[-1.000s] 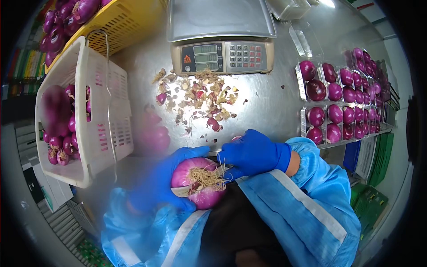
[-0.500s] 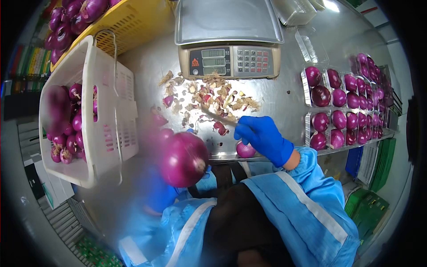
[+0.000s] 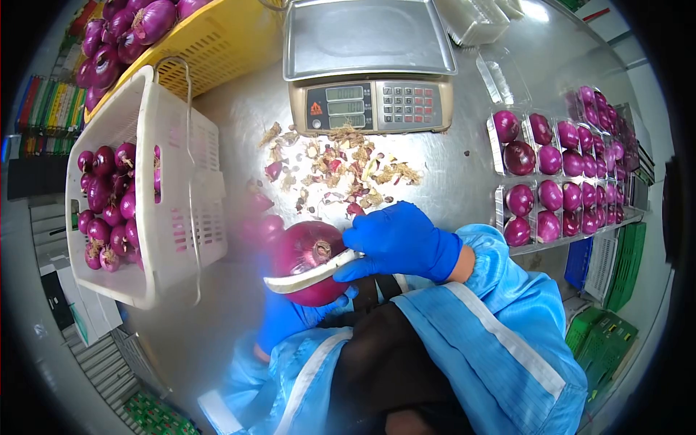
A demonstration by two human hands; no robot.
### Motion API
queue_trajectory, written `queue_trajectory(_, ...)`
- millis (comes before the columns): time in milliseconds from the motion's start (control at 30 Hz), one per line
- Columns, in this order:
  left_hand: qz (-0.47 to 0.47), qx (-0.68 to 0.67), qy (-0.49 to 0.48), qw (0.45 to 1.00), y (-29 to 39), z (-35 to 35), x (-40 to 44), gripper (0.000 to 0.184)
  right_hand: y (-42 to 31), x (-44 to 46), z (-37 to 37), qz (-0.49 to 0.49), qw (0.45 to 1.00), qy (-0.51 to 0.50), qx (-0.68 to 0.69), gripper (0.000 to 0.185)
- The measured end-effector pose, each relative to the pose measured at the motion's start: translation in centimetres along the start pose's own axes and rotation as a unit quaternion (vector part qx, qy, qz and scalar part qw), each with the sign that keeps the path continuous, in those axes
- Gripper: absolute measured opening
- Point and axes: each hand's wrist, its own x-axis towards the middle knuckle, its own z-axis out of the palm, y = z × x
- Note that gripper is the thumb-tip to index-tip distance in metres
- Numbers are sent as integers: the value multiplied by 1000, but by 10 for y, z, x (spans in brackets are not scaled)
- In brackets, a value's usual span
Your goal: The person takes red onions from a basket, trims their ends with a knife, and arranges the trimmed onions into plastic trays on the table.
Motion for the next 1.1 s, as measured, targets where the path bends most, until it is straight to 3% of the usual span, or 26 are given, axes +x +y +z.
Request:
queue_trajectory(100,-55,-80,-52,994,-12,-26,8,90,18,-12,6,24,1000,8,2,42)
queue_trajectory(133,-54,1,-79,995,-10,-28,7,91,23,-19,4,40,999,-14,-16,41)
queue_trajectory(200,-87,-15,-136,987,-7,-35,8,95,25,-23,5,48,998,-14,-27,40)
queue_trajectory(267,-155,-207,-197,946,-13,-53,15,99,20,-21,5,52,998,19,-9,40)
queue_trajectory(333,-21,-71,-47,996,-17,-28,9,96,13,-19,9,65,997,46,5,41)
queue_trajectory(400,66,-84,-1,994,-17,-20,8,88,6,-16,14,85,994,67,12,42)
queue_trajectory(467,96,-250,-57,962,-23,-31,10,86,-2,-10,11,81,993,81,35,41)
queue_trajectory(567,164,-242,-52,955,-45,-52,13,90,-7,-7,9,119,987,79,76,36)
queue_trajectory(633,213,-164,-33,963,-36,-52,12,95,11,-24,31,172,971,94,140,36)
queue_trajectory(667,242,-120,-32,962,-29,-45,10,95,19,-34,42,225,943,63,236,30)
queue_trajectory(733,284,-55,-22,957,-25,-39,13,97,23,-46,48,320,850,-9,419,23)
queue_trajectory(833,314,21,-2,949,-17,-40,17,99,2,-26,37,196,887,169,383,35)
queue_trajectory(900,303,92,-5,948,-5,-8,18,111,-11,-10,13,201,870,128,432,64)
queue_trajectory(1000,304,185,-2,935,-4,23,28,120,0,6,23,97,875,199,431,81)
queue_trajectory(1067,343,238,-14,909,-17,36,45,117,11,1,34,96,832,194,510,89)
queue_trajectory(1100,340,240,-21,909,-21,45,53,111,16,-9,25,156,784,174,574,87)
